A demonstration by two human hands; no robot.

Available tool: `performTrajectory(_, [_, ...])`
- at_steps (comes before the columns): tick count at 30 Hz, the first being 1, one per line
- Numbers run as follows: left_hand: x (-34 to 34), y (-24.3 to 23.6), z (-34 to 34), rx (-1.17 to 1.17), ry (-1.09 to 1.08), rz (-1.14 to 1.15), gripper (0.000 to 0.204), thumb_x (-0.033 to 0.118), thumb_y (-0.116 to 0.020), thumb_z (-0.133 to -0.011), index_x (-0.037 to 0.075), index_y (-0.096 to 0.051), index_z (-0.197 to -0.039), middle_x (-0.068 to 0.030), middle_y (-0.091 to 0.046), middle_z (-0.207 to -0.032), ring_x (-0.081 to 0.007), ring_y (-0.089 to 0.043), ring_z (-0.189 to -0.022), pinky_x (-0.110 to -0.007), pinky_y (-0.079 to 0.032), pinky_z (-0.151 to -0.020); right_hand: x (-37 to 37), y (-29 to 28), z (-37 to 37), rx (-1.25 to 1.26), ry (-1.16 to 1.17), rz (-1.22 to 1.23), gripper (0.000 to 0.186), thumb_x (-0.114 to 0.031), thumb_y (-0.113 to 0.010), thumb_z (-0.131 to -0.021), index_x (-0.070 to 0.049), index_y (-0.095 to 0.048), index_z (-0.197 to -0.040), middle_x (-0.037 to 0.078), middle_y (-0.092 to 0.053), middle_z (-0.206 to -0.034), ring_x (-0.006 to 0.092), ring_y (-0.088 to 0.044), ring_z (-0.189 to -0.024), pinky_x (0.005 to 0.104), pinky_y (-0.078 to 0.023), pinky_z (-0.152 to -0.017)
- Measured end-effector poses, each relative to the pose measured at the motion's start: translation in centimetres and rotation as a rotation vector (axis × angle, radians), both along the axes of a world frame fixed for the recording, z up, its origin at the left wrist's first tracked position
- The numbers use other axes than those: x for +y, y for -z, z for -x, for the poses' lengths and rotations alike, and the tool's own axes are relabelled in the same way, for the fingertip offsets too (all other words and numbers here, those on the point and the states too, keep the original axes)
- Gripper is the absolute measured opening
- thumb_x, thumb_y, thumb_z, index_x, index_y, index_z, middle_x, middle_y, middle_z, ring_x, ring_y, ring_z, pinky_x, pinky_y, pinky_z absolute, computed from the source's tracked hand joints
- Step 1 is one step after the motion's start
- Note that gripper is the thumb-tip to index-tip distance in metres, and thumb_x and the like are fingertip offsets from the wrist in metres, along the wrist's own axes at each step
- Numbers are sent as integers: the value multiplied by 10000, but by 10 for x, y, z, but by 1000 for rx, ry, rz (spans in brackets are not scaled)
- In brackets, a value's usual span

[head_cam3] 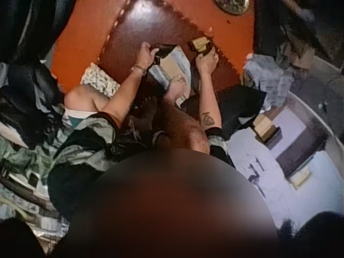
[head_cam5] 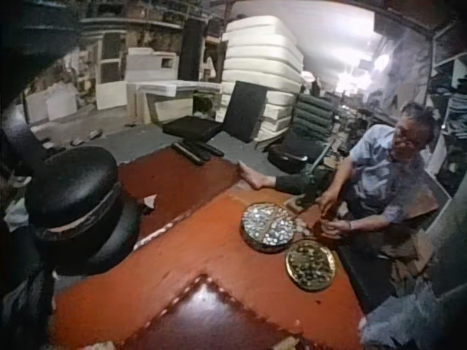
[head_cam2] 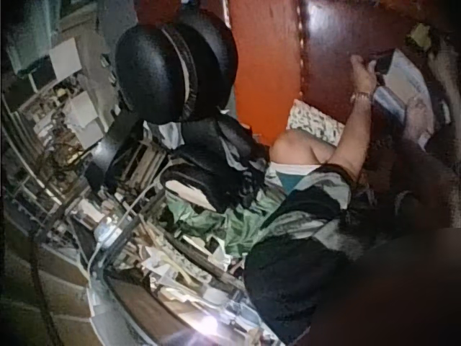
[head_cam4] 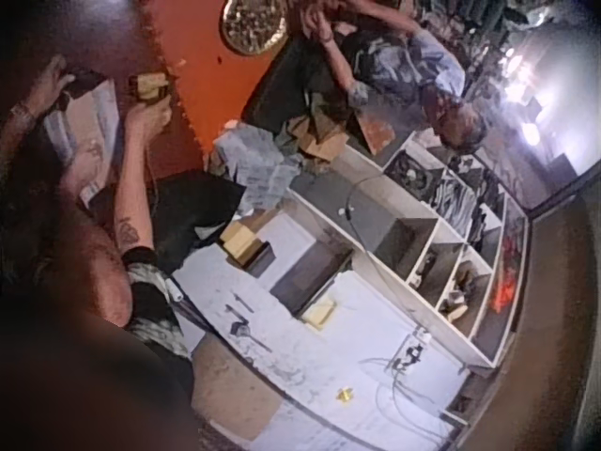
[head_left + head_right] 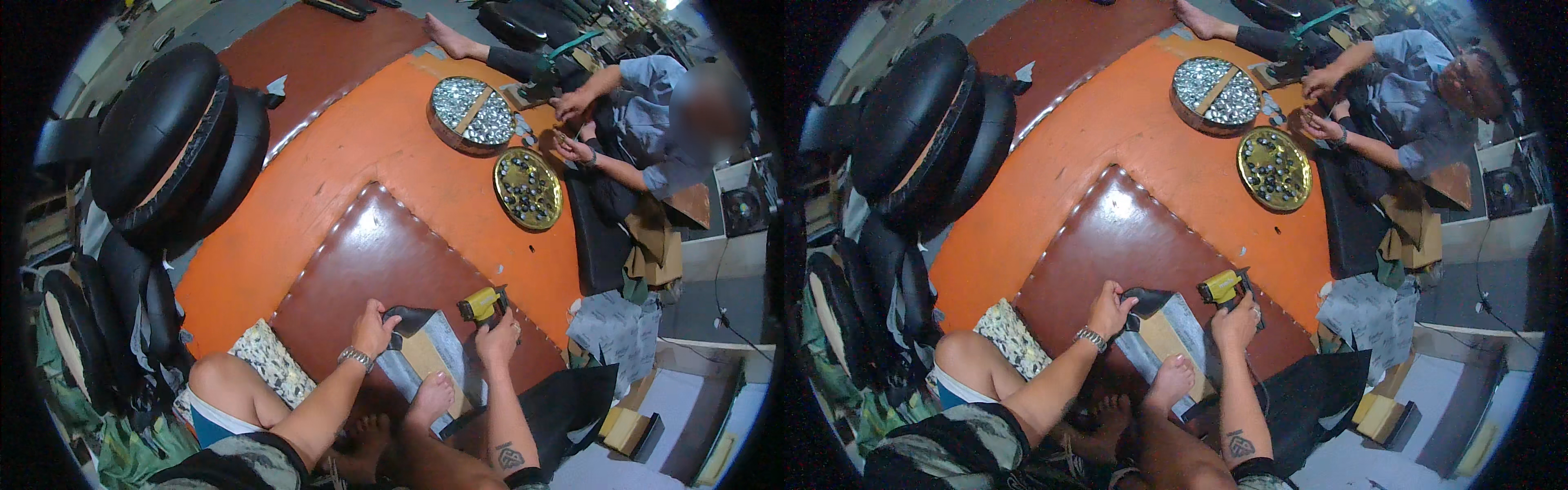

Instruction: The person is reupholstering a piece of furniture by attaching a black fabric cover to a foam cushion using a staple gun. They repeatedly position the fabric and drive staples into the cushion's edge.

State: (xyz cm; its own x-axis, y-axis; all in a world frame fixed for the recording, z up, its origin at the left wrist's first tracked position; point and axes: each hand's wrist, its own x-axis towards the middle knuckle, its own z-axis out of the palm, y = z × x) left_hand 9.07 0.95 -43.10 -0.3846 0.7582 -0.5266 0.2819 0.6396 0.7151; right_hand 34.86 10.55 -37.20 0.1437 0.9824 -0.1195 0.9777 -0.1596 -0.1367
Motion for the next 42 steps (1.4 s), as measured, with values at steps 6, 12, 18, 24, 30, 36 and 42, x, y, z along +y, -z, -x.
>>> performTrajectory(6, [-4, 5, 2, 71, 61, -84, 478, 299, -822, -922, 55, -534, -1214, -194, -713, -934, -423, -703, -879, -530, -531, -785, 12, -2, -7, 42, -110, 370, 967, -326, -790, -863, -80, -287, -1650, 325, -639, -1330, 468, -631, -1253, 531, -500, -1076])
performTrajectory(12, [-8, 20, 1, 109, 81, -183, 487, 267, -824, -928, 52, -513, -1234, -160, -660, -796, -376, -684, -756, -499, -513, -694, 1, -45, 20, 619, 96, 510, 541, -331, -765, -912, -41, -560, -1321, 209, -697, -1028, 349, -678, -969, 438, -540, -868])
performTrajectory(18, [-6, 8, 4, 83, 114, -115, 464, 272, -802, -940, 63, -519, -1242, -182, -697, -910, -416, -692, -864, -524, -519, -763, -29, -70, 88, 977, 84, 757, 211, -214, -703, -994, -4, -681, -1004, 27, -654, -721, 132, -612, -590, 322, -501, -566])
performTrajectory(24, [-5, 3, 7, 27, 129, -33, 436, 277, -756, -963, 78, -532, -1280, -234, -752, -1109, -473, -710, -1038, -572, -539, -887, -40, -65, 112, 869, 54, 707, 264, -229, -718, -974, 25, -713, -1047, 57, -694, -744, 148, -652, -618, 344, -525, -589])
performTrajectory(30, [-5, 8, 7, 26, 152, -45, 428, 257, -744, -968, 71, -525, -1285, -242, -748, -1109, -481, -706, -1044, -574, -541, -887, -46, -52, 114, 584, -162, 641, 455, -351, -725, -942, 16, -720, -1211, 163, -777, -953, 252, -742, -869, 415, -573, -819])
performTrajectory(36, [-7, 8, 7, 79, 146, -148, 466, 249, -793, -945, 58, -515, -1267, -158, -682, -837, -400, -698, -815, -512, -528, -737, -42, -56, 58, 668, -84, 415, 456, -374, -758, -924, -9, -748, -1198, 211, -789, -1081, 344, -764, -1029, 446, -567, -927])
performTrajectory(42, [-1, 4, 11, -4, 171, -6, 478, 276, -793, -950, 44, -534, -1278, -227, -741, -1038, -435, -717, -989, -525, -547, -847, -34, -57, -69, 216, 77, 175, 453, -308, -787, -862, -24, -735, -1210, 271, -770, -1020, 454, -747, -993, 506, -576, -888])
